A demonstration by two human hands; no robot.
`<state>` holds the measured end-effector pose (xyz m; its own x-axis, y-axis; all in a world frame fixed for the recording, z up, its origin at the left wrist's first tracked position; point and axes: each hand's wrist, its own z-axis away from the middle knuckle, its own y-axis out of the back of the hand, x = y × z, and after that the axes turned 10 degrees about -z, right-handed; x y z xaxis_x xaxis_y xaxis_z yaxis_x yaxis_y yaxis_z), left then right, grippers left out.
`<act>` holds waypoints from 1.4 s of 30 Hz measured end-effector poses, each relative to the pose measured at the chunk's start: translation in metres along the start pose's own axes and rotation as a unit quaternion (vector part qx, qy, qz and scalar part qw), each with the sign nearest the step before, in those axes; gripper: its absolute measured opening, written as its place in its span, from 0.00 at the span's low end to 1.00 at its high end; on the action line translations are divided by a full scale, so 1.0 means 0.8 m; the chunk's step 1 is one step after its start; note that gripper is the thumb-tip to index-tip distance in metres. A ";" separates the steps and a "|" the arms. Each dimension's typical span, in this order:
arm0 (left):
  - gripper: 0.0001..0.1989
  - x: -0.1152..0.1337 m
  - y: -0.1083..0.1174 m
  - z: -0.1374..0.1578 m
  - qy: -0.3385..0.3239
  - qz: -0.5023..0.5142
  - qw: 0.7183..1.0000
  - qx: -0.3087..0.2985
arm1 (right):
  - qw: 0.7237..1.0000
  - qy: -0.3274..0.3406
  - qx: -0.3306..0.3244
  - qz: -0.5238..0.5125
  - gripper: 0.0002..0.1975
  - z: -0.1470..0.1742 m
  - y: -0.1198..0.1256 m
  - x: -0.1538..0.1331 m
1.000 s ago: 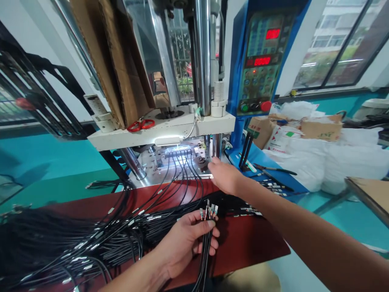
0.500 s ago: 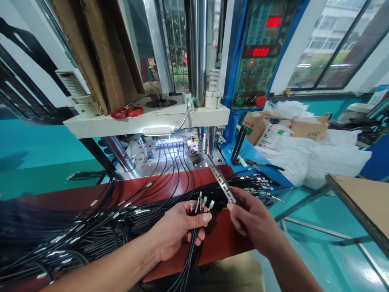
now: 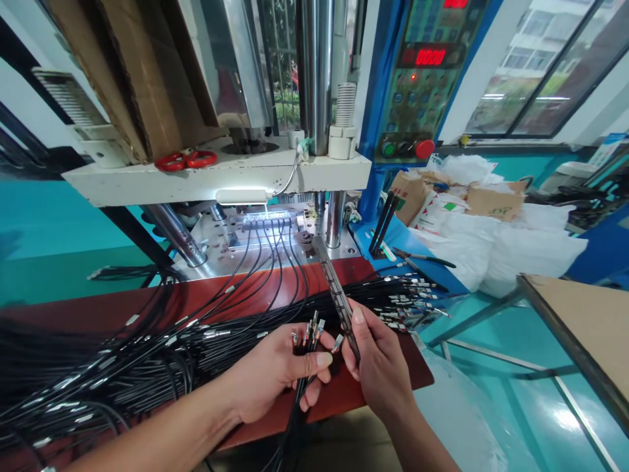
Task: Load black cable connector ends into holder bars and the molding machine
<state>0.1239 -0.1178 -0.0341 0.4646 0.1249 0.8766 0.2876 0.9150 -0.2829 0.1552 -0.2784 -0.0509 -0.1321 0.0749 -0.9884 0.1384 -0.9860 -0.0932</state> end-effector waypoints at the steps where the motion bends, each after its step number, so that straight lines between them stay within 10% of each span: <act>1: 0.11 0.000 0.000 0.000 -0.002 -0.002 1.000 -0.006 | 1.000 -0.005 0.002 0.009 0.28 0.001 -0.001 -0.002; 42: 0.09 -0.010 -0.015 -0.013 -0.040 -0.049 0.996 0.064 | 0.985 0.078 -0.031 0.149 0.24 0.004 -0.005 0.009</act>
<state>0.1251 -0.1339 -0.0419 0.3695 0.0573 0.9275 0.2163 0.9654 -0.1458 0.1506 -0.2742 -0.0568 0.0755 -0.1899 -0.9789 0.2082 -0.9570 0.2018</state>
